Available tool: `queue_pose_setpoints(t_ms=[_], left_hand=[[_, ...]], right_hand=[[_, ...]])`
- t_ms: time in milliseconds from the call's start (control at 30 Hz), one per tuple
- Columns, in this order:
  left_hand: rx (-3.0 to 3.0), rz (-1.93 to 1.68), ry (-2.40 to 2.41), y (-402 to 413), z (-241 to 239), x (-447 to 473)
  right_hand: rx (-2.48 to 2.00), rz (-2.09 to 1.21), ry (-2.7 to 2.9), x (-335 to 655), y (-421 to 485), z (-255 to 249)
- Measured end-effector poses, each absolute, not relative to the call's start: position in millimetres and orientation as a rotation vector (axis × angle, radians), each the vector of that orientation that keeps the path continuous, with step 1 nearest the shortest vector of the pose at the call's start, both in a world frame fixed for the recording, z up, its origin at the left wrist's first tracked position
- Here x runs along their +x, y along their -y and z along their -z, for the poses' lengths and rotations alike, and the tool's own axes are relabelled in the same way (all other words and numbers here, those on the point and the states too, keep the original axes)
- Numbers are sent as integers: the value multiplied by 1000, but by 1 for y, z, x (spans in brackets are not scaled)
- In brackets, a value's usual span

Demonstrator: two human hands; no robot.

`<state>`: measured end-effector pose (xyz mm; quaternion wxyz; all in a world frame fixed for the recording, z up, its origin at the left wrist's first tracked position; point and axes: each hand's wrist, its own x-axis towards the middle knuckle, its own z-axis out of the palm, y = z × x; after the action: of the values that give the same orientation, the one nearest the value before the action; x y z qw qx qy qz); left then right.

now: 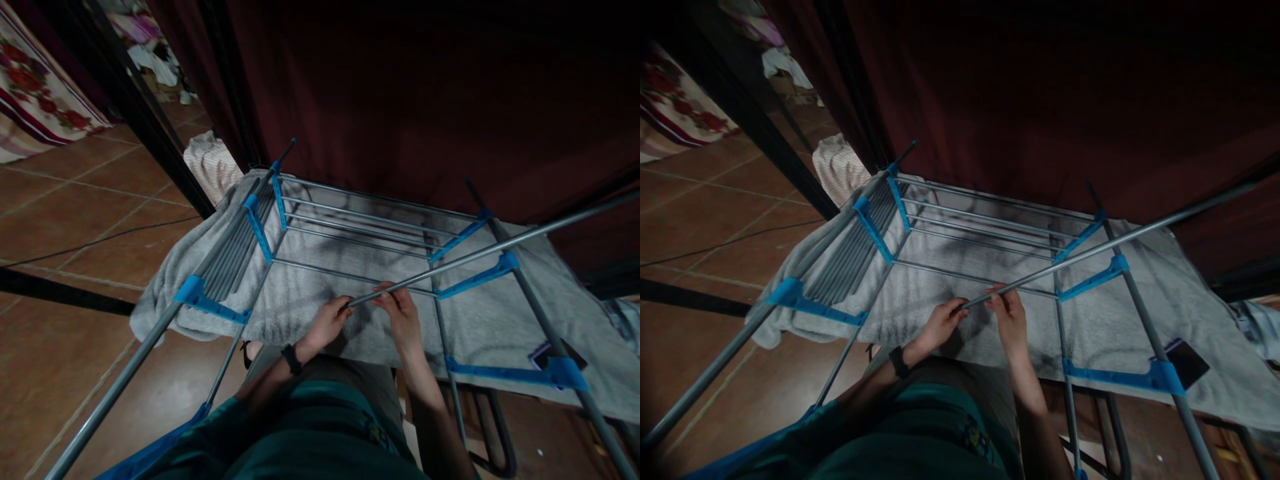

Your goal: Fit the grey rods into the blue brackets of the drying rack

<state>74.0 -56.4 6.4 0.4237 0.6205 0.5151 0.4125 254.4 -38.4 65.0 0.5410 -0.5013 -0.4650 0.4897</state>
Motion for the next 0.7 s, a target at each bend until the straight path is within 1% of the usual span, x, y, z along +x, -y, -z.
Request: queue_pose_setpoints(t_ms=[233, 367, 700], left_hand=[[1455, -1114, -1176, 59, -18, 86], [1415, -1167, -1168, 60, -18, 90], [1417, -1136, -1229, 59, -16, 92]], right_hand=[[-1199, -1224, 1171, 236, 48, -56], [-1196, -1196, 1229, 233, 51, -54], [-1193, -1151, 1290, 239, 47, -54]])
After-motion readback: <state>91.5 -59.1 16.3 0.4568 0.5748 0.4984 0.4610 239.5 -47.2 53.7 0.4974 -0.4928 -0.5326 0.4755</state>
